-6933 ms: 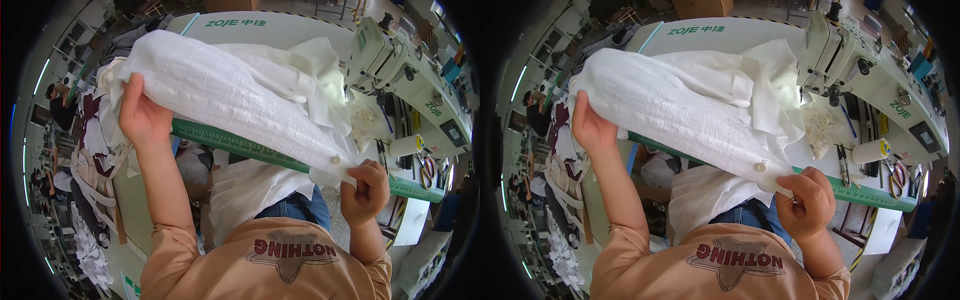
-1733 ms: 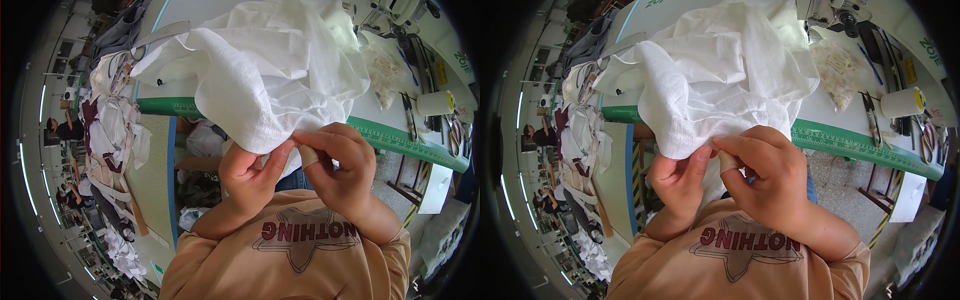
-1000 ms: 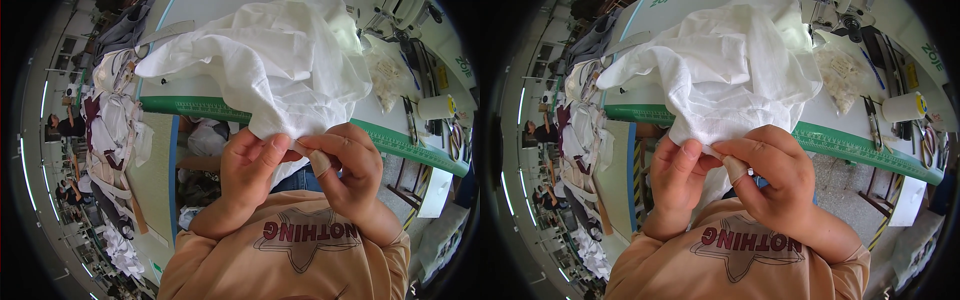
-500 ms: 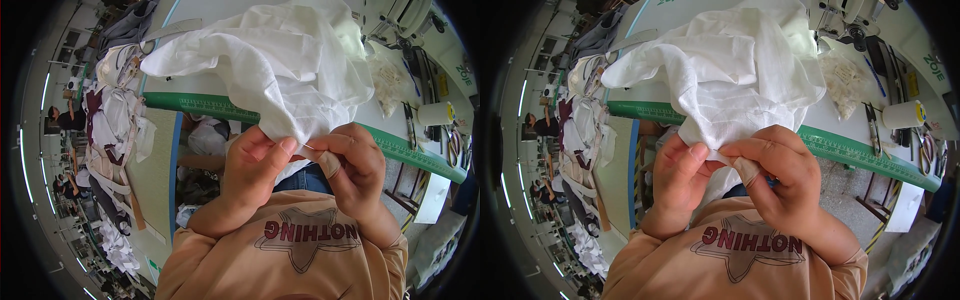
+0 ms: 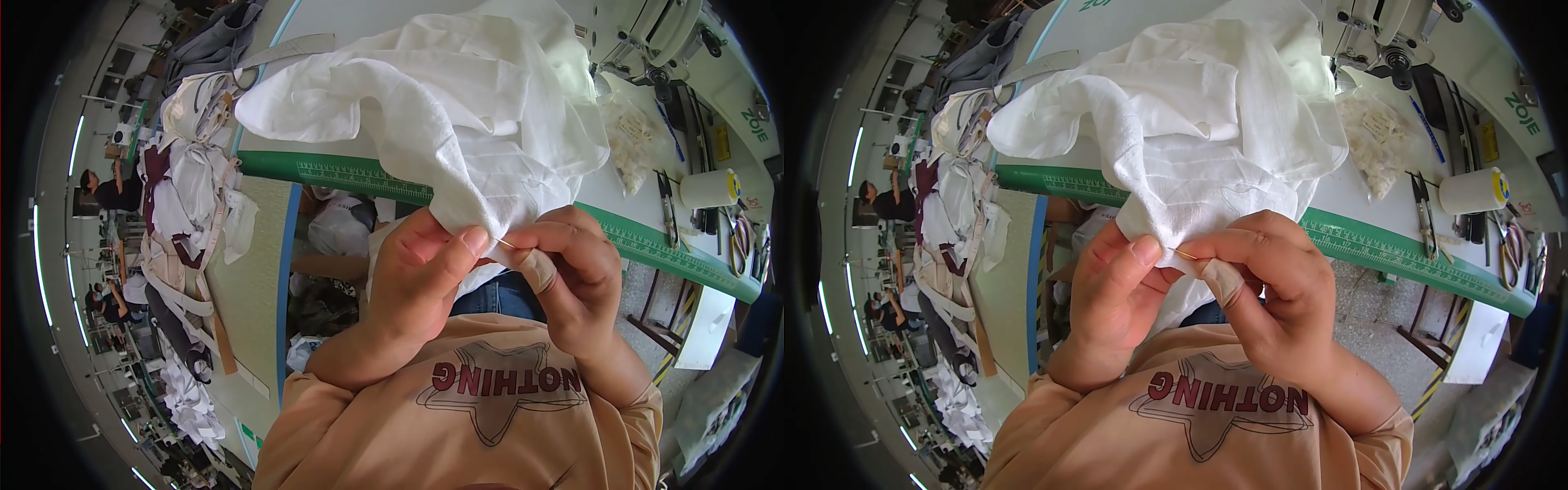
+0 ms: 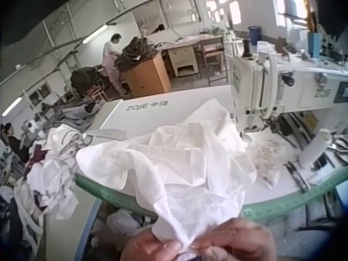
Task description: Trim excess threads from the white fabric garment using small nippers.
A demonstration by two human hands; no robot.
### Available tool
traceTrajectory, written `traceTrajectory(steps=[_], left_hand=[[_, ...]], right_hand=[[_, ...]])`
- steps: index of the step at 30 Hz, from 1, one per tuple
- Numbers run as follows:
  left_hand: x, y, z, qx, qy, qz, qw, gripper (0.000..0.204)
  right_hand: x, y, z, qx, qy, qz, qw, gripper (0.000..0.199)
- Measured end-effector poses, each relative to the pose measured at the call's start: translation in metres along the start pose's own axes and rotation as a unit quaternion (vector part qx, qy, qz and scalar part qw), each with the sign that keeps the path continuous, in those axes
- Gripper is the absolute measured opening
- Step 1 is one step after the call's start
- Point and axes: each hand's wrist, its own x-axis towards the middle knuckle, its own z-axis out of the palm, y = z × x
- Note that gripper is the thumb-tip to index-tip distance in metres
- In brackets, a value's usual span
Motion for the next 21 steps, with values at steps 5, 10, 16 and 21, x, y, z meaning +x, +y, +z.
traceTrajectory(steps=[5,10,16,21], left_hand=[[0.0009,-0.0033,-0.0028,-0.004,-0.013,-0.010,1.000,0.028],[0.0007,-0.0057,-0.0005,0.010,-0.001,0.007,1.000,0.026],[0.0061,-0.0073,-0.0018,0.012,-0.013,0.018,1.000,0.023],[0.0058,-0.0046,-0.0009,0.031,-0.012,0.045,0.998,0.021]], right_hand=[[-0.0020,0.0033,0.0001,0.018,0.003,0.013,1.000,0.015],[-0.0025,0.0062,0.0022,0.037,0.012,0.012,0.999,0.012],[0.0021,0.0064,0.0018,0.047,0.034,0.025,0.998,0.009],[0.0044,0.0064,0.0026,0.006,0.001,-0.018,1.000,0.012]])
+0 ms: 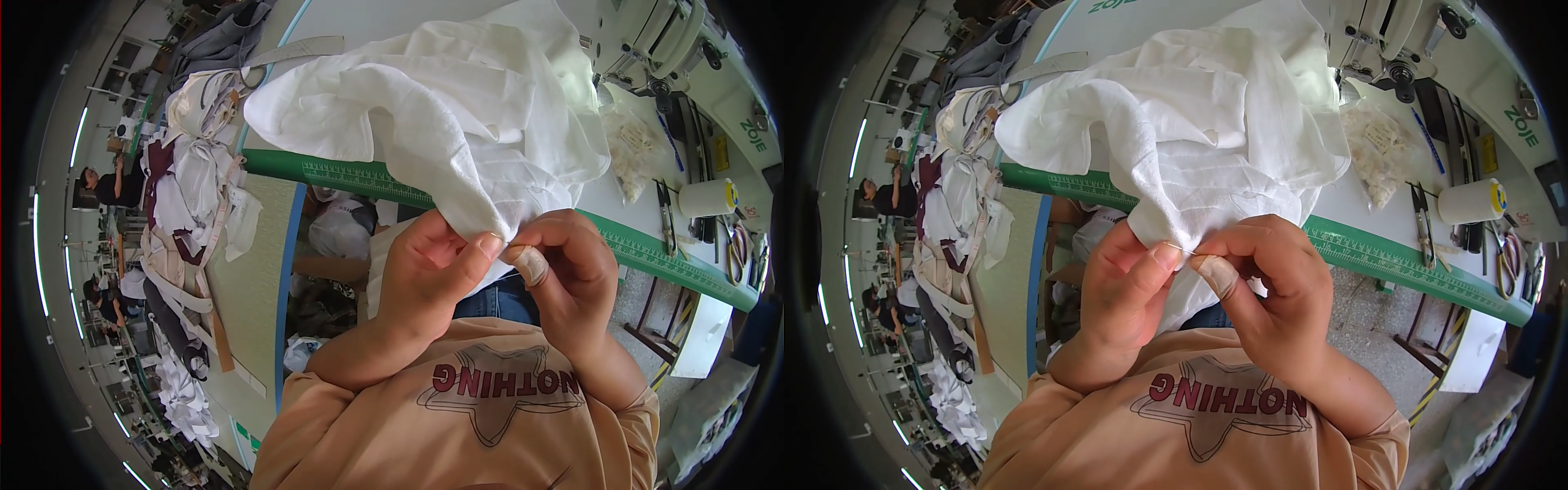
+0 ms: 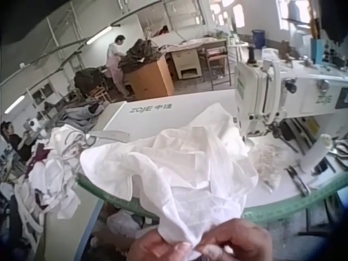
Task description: Trim excess threads from the white fabric garment using small nippers.
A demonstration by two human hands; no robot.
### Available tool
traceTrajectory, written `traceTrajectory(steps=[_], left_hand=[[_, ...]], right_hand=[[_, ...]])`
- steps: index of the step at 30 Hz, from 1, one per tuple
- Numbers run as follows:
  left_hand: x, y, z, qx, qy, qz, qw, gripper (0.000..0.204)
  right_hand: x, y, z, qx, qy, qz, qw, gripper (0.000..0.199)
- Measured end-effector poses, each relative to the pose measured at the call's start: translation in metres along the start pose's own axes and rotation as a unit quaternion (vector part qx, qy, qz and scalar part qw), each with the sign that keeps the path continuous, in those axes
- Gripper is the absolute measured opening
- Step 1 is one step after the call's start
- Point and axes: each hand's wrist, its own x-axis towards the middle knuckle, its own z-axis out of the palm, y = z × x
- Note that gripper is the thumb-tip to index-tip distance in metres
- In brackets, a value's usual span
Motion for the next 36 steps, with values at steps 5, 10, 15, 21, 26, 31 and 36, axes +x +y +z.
traceTrajectory(steps=[5,10,15,21,26,31,36], left_hand=[[-0.007,-0.006,-0.002,0.092,0.034,0.068,0.993,0.017],[-0.001,-0.012,-0.005,0.269,0.055,0.162,0.948,0.015],[-0.004,-0.006,-0.011,0.347,0.084,0.232,0.905,0.013],[0.013,-0.008,-0.017,0.221,0.074,0.145,0.962,0.012],[0.056,0.029,-0.030,0.138,0.068,0.182,0.971,0.013],[0.103,0.074,-0.071,0.118,0.048,0.200,0.972,0.017],[0.138,0.084,-0.101,0.070,0.039,0.126,0.989,0.013]], right_hand=[[-0.008,-0.010,0.021,-0.004,0.026,0.017,1.000,0.017],[-0.005,-0.010,0.014,-0.203,-0.007,-0.101,0.974,0.012],[0.008,-0.010,0.014,-0.245,-0.042,-0.129,0.960,0.011],[0.036,-0.031,-0.022,0.139,0.136,-0.007,0.981,0.017],[0.037,-0.058,-0.100,0.124,0.346,-0.012,0.930,0.021],[0.002,-0.042,-0.223,0.294,-0.029,-0.174,0.939,0.023],[-0.060,-0.038,-0.267,0.193,0.371,-0.224,0.880,0.022]])
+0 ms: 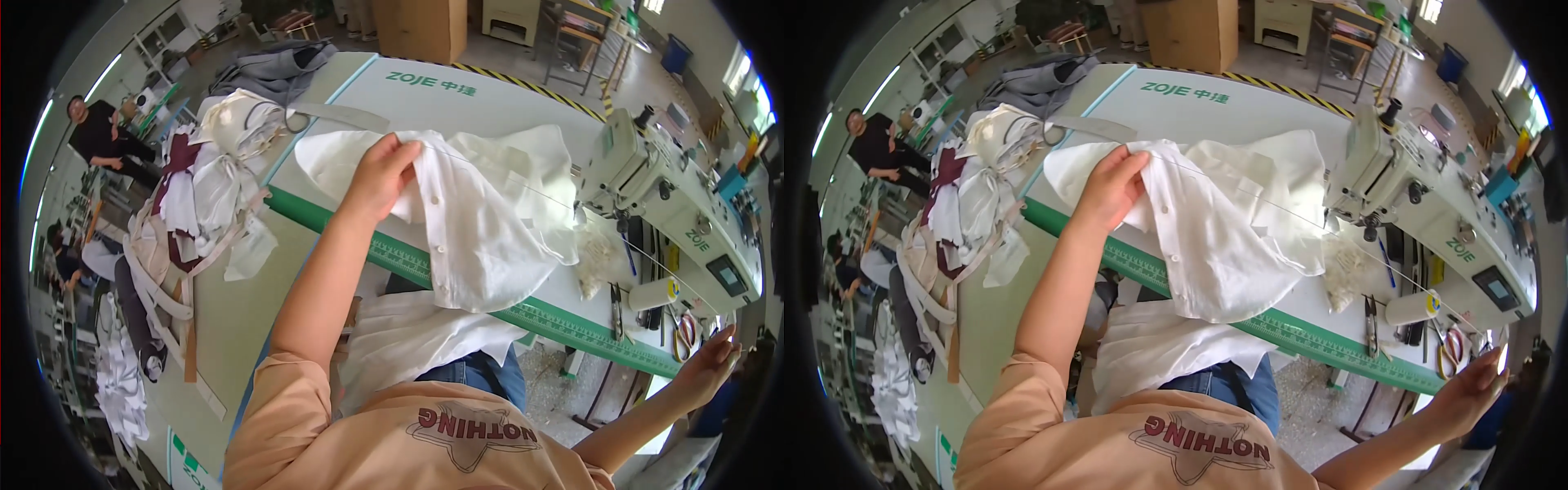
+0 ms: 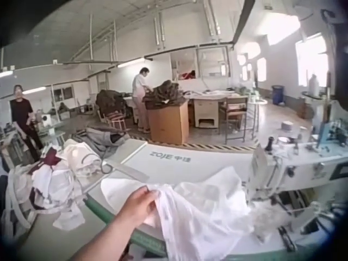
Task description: Trim excess threads from the white fabric garment using small nippers.
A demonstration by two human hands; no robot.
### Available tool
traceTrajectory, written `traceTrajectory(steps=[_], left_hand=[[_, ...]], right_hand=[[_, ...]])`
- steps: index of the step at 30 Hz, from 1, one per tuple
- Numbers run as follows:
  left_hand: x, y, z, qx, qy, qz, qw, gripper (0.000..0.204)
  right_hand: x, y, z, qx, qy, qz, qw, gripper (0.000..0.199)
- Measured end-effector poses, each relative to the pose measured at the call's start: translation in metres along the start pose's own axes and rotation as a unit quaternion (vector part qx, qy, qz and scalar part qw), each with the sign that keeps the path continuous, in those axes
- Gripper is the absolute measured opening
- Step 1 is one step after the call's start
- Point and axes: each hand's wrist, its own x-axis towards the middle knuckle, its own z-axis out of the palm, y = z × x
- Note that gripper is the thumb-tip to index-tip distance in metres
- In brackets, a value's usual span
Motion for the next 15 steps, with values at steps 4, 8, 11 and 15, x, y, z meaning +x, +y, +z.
traceTrajectory(steps=[4,8,11,15], left_hand=[[0.017,-0.008,-0.006,-0.032,-0.012,-0.013,0.999,0.009],[0.037,-0.006,0.003,-0.027,-0.026,0.044,0.998,0.009],[0.059,0.007,-0.025,0.033,-0.043,0.048,0.997,0.013],[0.052,0.011,-0.026,0.202,0.021,-0.050,0.978,0.016]], right_hand=[[-0.011,-0.011,0.022,-0.097,0.170,-0.112,0.974,0.022],[-0.018,-0.002,0.023,-0.191,0.211,-0.141,0.948,0.024],[-0.040,0.026,0.008,-0.249,0.074,-0.044,0.965,0.020],[-0.105,0.085,0.098,-0.332,-0.128,0.197,0.913,0.010]])
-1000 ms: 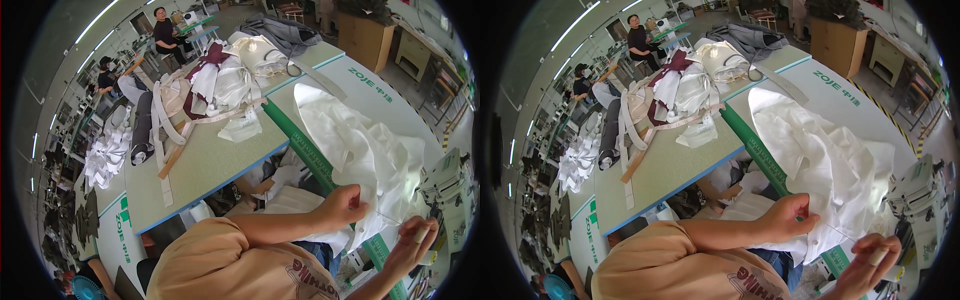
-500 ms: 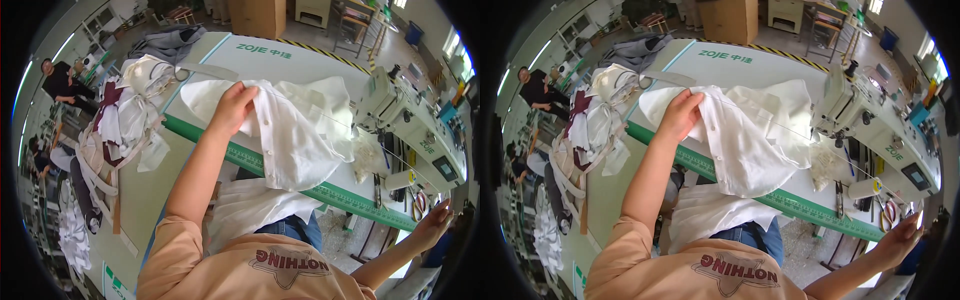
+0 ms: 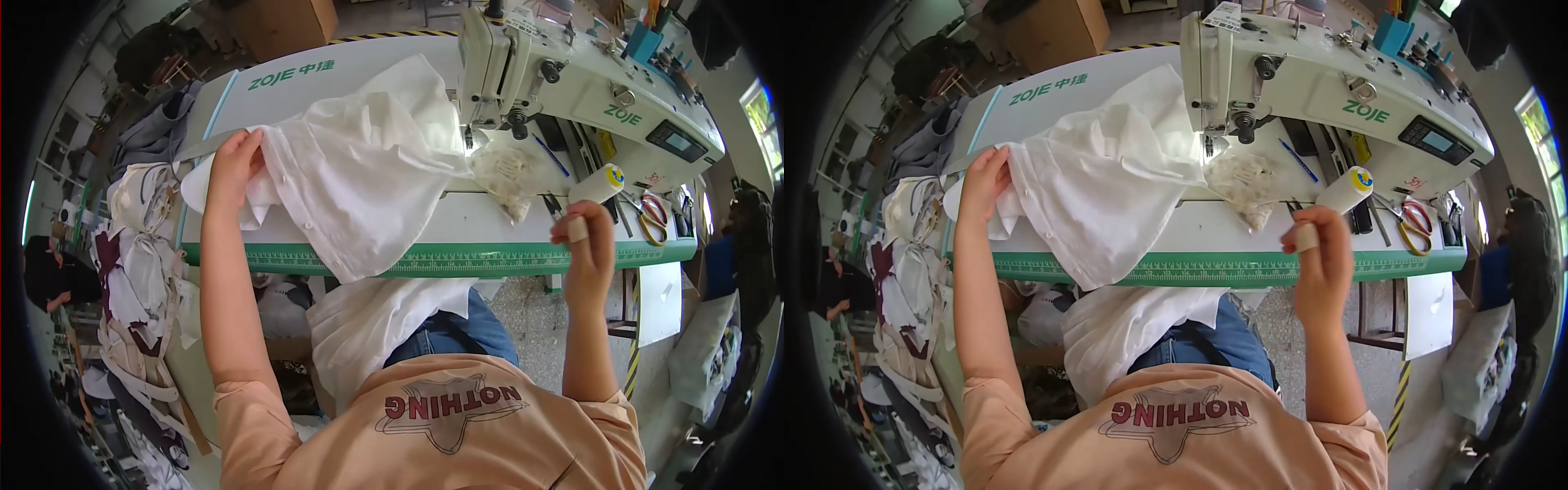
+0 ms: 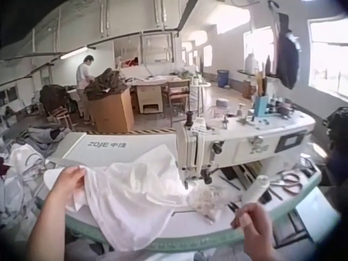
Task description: Trim excess threads from the white fabric garment using small nippers.
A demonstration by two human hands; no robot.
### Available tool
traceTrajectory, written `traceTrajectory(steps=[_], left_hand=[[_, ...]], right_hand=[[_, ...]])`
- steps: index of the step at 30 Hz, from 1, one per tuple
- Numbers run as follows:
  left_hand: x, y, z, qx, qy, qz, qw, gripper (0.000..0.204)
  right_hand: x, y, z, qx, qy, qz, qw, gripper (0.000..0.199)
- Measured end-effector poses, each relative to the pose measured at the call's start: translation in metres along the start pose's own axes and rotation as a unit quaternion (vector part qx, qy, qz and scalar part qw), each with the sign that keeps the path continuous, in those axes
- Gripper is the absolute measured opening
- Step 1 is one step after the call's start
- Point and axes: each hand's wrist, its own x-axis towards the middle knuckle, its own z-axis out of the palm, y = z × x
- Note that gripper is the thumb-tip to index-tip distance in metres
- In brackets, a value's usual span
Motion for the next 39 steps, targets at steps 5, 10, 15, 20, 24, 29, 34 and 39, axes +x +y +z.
traceTrajectory(steps=[5,10,15,20,24,29,34,39], left_hand=[[-0.019,0.002,0.005,0.305,0.108,0.063,0.944,0.018],[-0.047,-0.007,0.003,0.328,0.134,0.120,0.927,0.017],[-0.068,-0.017,0.009,0.324,0.134,0.145,0.925,0.017],[-0.079,-0.018,0.021,0.336,0.133,0.120,0.925,0.018],[-0.095,-0.018,0.006,0.353,0.179,0.158,0.905,0.019],[-0.121,-0.019,0.007,0.295,0.230,0.198,0.906,0.015],[-0.144,0.012,0.019,0.244,0.247,0.290,0.892,0.013],[-0.202,0.039,-0.044,0.315,0.352,0.341,0.813,0.007]], right_hand=[[0.016,-0.022,0.077,-0.119,-0.101,-0.152,0.976,0.010],[0.056,-0.008,0.145,-0.187,-0.090,-0.113,0.972,0.013],[0.067,0.054,0.162,-0.342,-0.108,-0.086,0.930,0.014],[0.045,0.026,0.118,-0.353,-0.065,-0.217,0.908,0.021],[0.022,0.013,0.052,-0.408,-0.026,-0.200,0.890,0.025],[0.009,0.038,-0.012,-0.546,0.002,-0.091,0.833,0.035],[0.004,0.076,-0.071,-0.630,-0.001,-0.233,0.740,0.028],[0.004,0.020,-0.035,-0.585,-0.010,-0.250,0.772,0.025]])
